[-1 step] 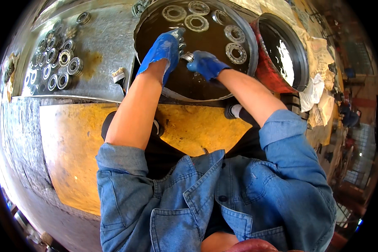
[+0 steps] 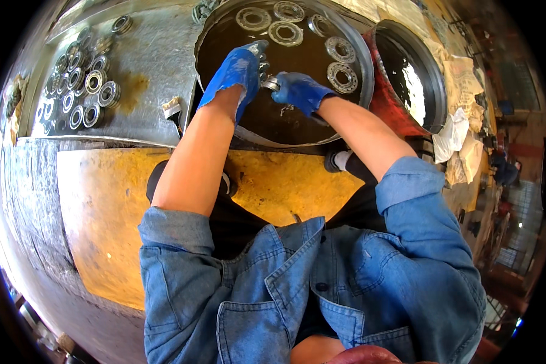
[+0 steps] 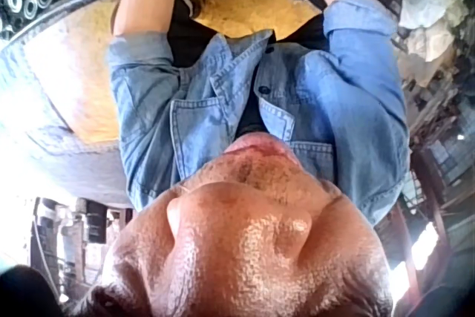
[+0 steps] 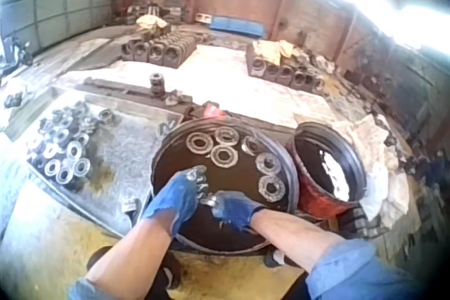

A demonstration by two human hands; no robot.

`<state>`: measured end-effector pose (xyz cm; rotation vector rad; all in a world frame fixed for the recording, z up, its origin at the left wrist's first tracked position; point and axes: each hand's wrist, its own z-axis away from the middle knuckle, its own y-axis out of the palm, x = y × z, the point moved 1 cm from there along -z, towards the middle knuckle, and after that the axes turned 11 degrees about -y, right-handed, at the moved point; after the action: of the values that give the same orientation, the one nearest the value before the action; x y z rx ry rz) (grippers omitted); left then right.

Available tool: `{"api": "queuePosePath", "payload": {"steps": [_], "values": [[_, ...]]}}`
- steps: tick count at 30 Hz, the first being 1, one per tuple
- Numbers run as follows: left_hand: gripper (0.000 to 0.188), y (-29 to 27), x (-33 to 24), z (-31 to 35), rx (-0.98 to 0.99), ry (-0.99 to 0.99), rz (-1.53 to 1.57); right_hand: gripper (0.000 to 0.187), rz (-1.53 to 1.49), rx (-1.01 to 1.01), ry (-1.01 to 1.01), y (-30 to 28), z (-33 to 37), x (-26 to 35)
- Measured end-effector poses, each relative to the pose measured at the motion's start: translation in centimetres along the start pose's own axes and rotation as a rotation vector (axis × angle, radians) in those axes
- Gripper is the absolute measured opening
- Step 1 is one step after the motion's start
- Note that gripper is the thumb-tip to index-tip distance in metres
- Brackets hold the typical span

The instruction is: The person scrubs metal bearings with a wire brush while submerged in a dark liquid within a large metal basin. They repeatedly pick up bearings, scrub them thoroughly, and place them back into the basin. A pile of clean bearings is visible on a metal tray to the left.

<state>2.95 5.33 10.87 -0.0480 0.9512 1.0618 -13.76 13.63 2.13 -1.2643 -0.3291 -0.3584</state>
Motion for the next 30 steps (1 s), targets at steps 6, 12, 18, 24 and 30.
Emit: {"api": "queuePosePath", "payload": {"steps": [6, 12, 18, 24, 30], "values": [[0.047, -1.4, 0.2, -1.8, 0.062, 0.110, -0.035, 0.038, 0.142, 0.065, -0.005, -1.3, -0.5, 1.7], [0.044, 0.6, -0.4, -1.2, 0.103, 0.083, -0.162, 0.038, 0.239, 0.128, -0.223, -0.9, -1.3, -2.4], [0.041, -3.9, 1.2, -5.6, 0.167, 0.379, -0.373, 0.031, 0.071, 0.114, -0.067, -1.8, -0.8, 1.0], [0.040, -2.3, 0.7, -4.0, 0.183, 0.236, -0.061, 0.037, 0.022, 0.196, 0.123, -1.6, -0.6, -0.6], [0.038, -2.7, 0.3, -2.5, 0.044, 0.302, -0.197, 0.038, 0.132, 0.208, -0.277, -0.9, -1.7, 0.3]]}}
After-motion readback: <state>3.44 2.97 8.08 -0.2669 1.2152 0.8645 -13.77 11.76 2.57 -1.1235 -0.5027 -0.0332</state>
